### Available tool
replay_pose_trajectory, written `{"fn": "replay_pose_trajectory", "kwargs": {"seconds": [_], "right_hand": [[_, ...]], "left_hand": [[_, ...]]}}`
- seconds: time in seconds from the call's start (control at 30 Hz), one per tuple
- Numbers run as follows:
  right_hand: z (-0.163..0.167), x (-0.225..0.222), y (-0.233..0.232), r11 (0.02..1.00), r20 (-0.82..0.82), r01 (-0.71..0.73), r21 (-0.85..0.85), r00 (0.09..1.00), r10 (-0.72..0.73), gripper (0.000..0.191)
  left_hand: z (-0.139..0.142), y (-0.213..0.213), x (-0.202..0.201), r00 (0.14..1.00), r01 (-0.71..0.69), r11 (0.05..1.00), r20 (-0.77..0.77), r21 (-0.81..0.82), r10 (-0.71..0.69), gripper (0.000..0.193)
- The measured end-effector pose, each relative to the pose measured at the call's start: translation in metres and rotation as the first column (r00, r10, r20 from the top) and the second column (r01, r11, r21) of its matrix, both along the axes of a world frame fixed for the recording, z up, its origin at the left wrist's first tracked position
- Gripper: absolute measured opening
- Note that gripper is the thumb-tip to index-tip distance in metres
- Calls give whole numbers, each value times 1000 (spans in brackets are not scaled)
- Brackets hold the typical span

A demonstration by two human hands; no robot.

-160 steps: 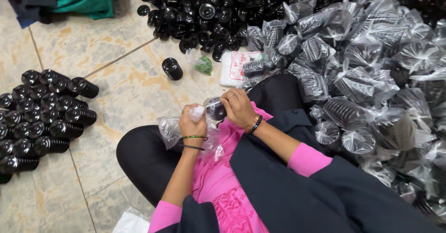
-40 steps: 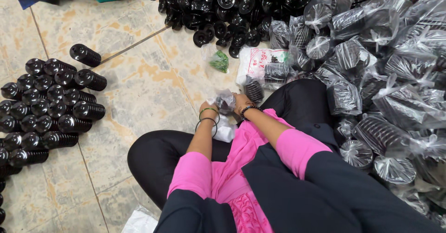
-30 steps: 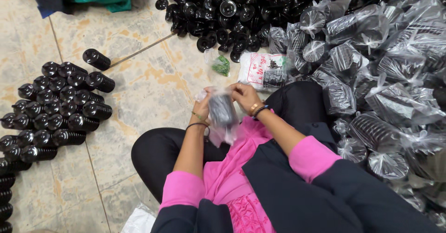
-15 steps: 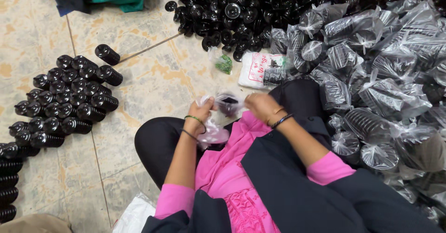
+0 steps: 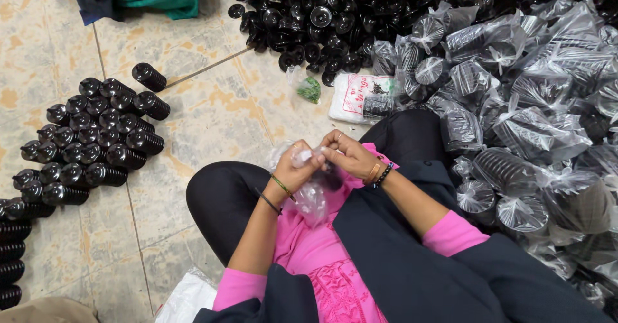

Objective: The person sits on the floor and packs black plastic bottles into clear plastic bags, twisting and tying each bag closed, then places the bagged bottles onto a pile of finished bags beside them. They repeat this cycle continuously, taking loose bottles from the floor.

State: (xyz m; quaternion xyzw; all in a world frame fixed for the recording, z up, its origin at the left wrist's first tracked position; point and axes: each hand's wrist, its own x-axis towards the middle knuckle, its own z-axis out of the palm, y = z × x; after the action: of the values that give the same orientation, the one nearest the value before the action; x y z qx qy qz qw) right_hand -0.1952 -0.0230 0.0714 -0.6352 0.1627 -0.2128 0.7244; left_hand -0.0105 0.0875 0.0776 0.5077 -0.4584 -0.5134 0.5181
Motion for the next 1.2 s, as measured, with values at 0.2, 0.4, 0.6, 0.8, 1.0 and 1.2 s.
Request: {"fn": "replay_pose_trajectory", "kwargs": {"seconds": [0.2, 0.4, 0.6, 0.8, 1.0, 1.2], "right_hand": [[-7, -2, -9, 982, -119, -48, -181, 993, 26, 37], [18, 6, 8, 724, -110, 161, -671, 944, -312, 15], [34, 2, 16, 499, 278, 329, -802, 944, -176, 9], [0, 8, 19, 938, -2, 188, -290, 980, -198, 9], [-6, 2, 9, 742, -51, 141, -655, 972, -230, 8], [11, 6, 13, 617, 87, 251, -746, 955, -283, 17]], "left_hand": [[0, 9, -7, 961, -247, 969, 133, 6, 244, 25], [-28, 10, -22, 776, -508, 839, 319, -193, 543, 26], [-25, 7, 19, 984, -75, 948, -134, 309, 122, 14], [11, 18, -11, 740, -138, 871, 535, -471, 407, 14], [6, 27, -20, 692, -165, 886, 589, -434, 418, 16], [-18, 3, 5, 720, -35, 931, -637, 363, 276, 5]]}}
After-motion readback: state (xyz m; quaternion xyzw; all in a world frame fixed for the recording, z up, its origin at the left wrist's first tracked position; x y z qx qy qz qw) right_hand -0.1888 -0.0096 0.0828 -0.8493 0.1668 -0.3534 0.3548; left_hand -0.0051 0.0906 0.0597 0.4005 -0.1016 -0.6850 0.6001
